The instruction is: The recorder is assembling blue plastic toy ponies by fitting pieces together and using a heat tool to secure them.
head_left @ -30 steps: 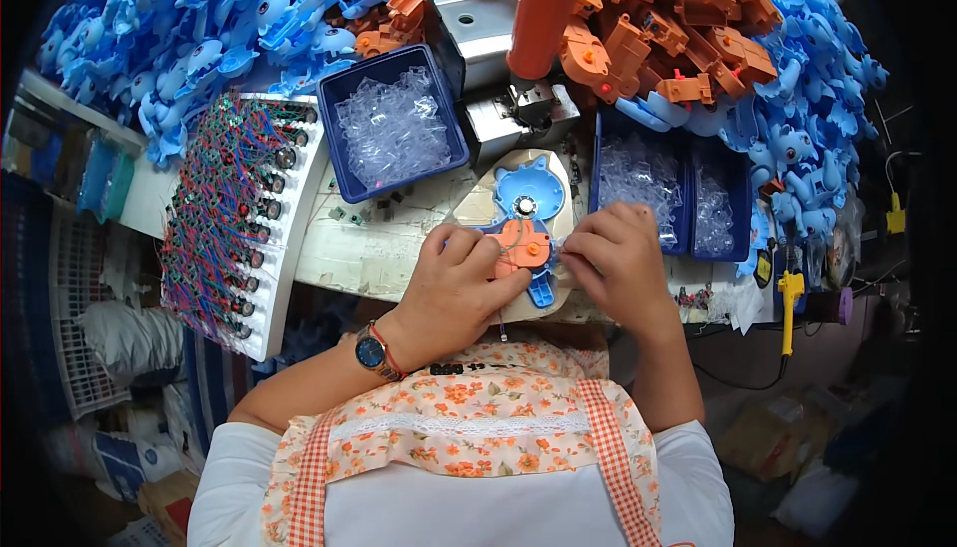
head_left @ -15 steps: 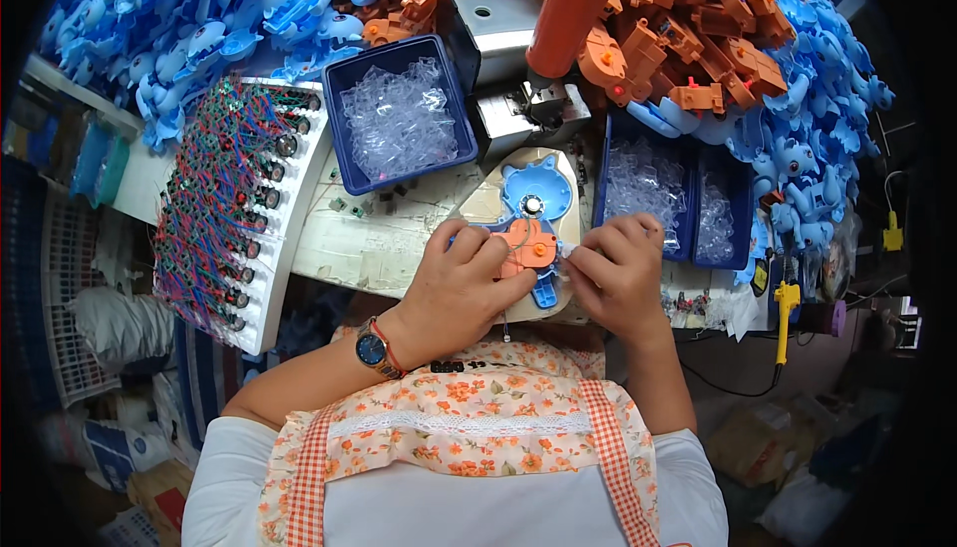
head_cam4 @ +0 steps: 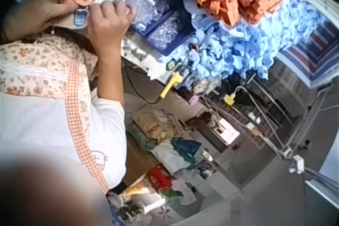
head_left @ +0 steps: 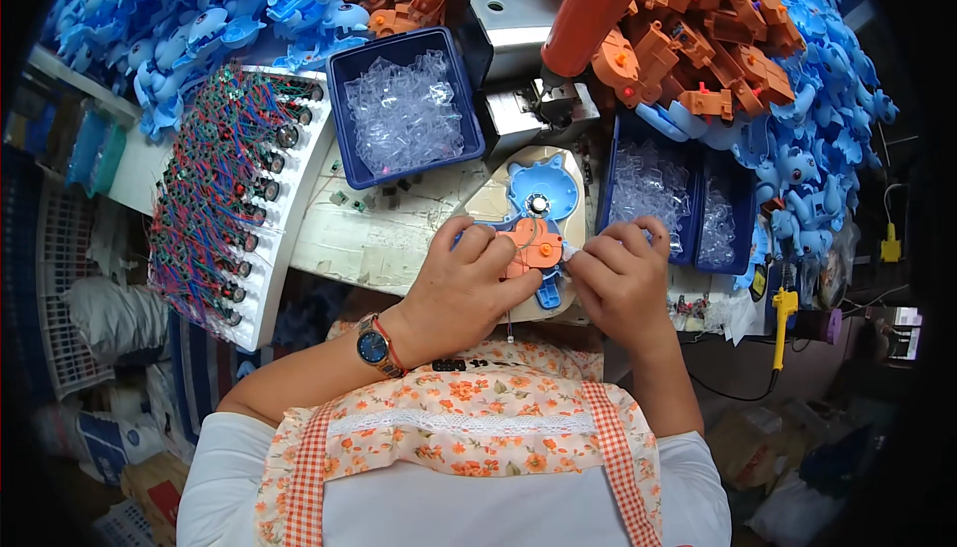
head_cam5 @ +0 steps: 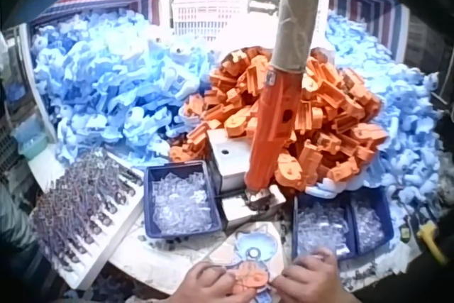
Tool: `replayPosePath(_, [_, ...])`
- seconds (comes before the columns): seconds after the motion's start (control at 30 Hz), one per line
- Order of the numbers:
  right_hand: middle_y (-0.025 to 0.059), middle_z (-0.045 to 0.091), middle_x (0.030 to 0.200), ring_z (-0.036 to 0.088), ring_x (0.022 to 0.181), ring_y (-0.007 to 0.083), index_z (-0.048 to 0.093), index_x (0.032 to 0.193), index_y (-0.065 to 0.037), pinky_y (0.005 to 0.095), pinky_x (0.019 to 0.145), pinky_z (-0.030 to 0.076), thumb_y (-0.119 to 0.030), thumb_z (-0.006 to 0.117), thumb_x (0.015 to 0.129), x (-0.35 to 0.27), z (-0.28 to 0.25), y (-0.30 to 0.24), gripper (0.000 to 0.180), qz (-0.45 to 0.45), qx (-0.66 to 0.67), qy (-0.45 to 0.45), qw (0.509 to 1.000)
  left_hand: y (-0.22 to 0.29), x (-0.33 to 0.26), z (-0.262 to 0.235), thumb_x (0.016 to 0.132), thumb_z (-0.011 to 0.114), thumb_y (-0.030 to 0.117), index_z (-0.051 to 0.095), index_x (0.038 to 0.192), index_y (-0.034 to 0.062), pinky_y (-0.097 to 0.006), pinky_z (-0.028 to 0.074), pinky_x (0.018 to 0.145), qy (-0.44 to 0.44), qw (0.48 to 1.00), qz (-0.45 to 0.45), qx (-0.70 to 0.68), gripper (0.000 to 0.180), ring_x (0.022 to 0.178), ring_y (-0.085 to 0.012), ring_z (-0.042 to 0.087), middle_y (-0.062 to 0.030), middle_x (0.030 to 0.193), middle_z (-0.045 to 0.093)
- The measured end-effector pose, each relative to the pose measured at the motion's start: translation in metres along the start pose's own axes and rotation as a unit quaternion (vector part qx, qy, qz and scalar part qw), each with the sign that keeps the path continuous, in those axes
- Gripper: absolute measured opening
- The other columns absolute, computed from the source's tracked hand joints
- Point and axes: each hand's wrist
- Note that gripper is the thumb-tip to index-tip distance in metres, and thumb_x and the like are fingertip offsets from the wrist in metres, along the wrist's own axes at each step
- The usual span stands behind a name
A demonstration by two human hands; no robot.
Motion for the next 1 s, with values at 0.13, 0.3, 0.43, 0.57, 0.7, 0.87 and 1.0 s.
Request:
replayPosePath(0.13, [-0.0004, 0.061, 0.076, 0.059, 0.08, 0.021, 0.066, 0.077, -0.011, 0.0429, 0.085, 0.036, -0.01, 0.076, 0.068, 0.0, 0.003, 0.004, 0.013, 0.018, 0.044, 0.021, 0.999, 0.0, 0.001, 0.0, 0.071, 0.069, 0.019, 0.069, 0.103, 0.0205, -0.048, 0.042, 0.092, 0.003, 1.0, 0.002, -0.002, 0.032, 0.098, -0.028, 0.051, -0.0078, 0.1, 0.052])
replayPosePath(0.3, [-0.0001, 0.06, 0.077, 0.058, 0.081, 0.0213, 0.066, 0.076, -0.01, 0.0436, 0.086, 0.036, -0.01, 0.075, 0.069, 0.001, 0.004, -0.004, 0.012, 0.036, 0.038, 0.024, 0.998, 0.001, 0.002, 0.001, 0.072, 0.069, 0.019, 0.068, 0.104, 0.0208, -0.048, 0.043, 0.093, 0.003, 1.0, 0.004, 0.001, 0.032, 0.098, -0.0278, 0.051, -0.0081, 0.101, 0.052])
replayPosePath(0.43, [0.0001, 0.06, 0.077, 0.057, 0.082, 0.021, 0.066, 0.076, -0.01, 0.044, 0.088, 0.035, -0.009, 0.074, 0.069, 0.0, 0.002, -0.007, 0.011, 0.075, 0.038, 0.033, 0.996, 0.0, 0.001, 0.002, 0.073, 0.069, 0.018, 0.068, 0.105, 0.0208, -0.049, 0.043, 0.093, 0.007, 1.0, 0.003, -0.001, 0.032, 0.098, -0.0278, 0.051, -0.0082, 0.102, 0.051])
replayPosePath(0.57, [0.0001, 0.06, 0.077, 0.057, 0.082, 0.0208, 0.066, 0.076, -0.011, 0.0445, 0.089, 0.035, -0.009, 0.074, 0.069, -0.001, 0.004, -0.008, 0.011, 0.067, 0.028, 0.022, 0.997, 0.0, 0.0, 0.002, 0.073, 0.068, 0.017, 0.068, 0.104, 0.021, -0.049, 0.043, 0.093, 0.004, 1.0, 0.002, -0.004, 0.032, 0.098, -0.028, 0.051, -0.0084, 0.102, 0.051])
replayPosePath(0.7, [0.0, 0.059, 0.078, 0.058, 0.084, 0.0208, 0.066, 0.078, -0.011, 0.0466, 0.092, 0.035, -0.01, 0.073, 0.07, -0.002, 0.006, -0.013, 0.011, 0.079, -0.006, 0.016, 0.997, 0.0, 0.0, 0.003, 0.072, 0.069, 0.018, 0.068, 0.104, 0.0212, -0.049, 0.043, 0.093, 0.004, 1.0, 0.001, 0.001, 0.032, 0.098, -0.0282, 0.051, -0.0087, 0.102, 0.051])
replayPosePath(0.87, [0.0057, 0.06, 0.09, 0.06, 0.093, 0.0223, 0.065, 0.087, -0.006, 0.0534, 0.1, 0.035, -0.011, 0.065, 0.077, -0.011, 0.004, -0.033, 0.01, 0.029, -0.145, -0.059, 0.987, 0.003, 0.003, 0.001, 0.075, 0.063, 0.015, 0.066, 0.099, 0.0193, -0.047, 0.039, 0.098, 0.014, 1.0, -0.011, -0.012, 0.024, 0.098, -0.0241, 0.049, -0.0039, 0.095, 0.05])
replayPosePath(1.0, [0.0135, 0.059, 0.104, 0.058, 0.104, 0.0274, 0.066, 0.099, -0.001, 0.0542, 0.103, 0.035, -0.008, 0.063, 0.077, -0.02, 0.006, -0.043, 0.023, 0.004, -0.215, -0.115, 0.97, -0.001, 0.0, 0.002, 0.071, 0.07, 0.018, 0.068, 0.105, 0.0212, -0.05, 0.043, 0.095, 0.002, 1.0, 0.001, -0.015, 0.034, 0.1, -0.0291, 0.051, -0.0097, 0.105, 0.052])
Point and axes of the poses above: each hand's wrist, its own x-axis towards the middle knuckle, its own z-axis out of the palm, y = z × x
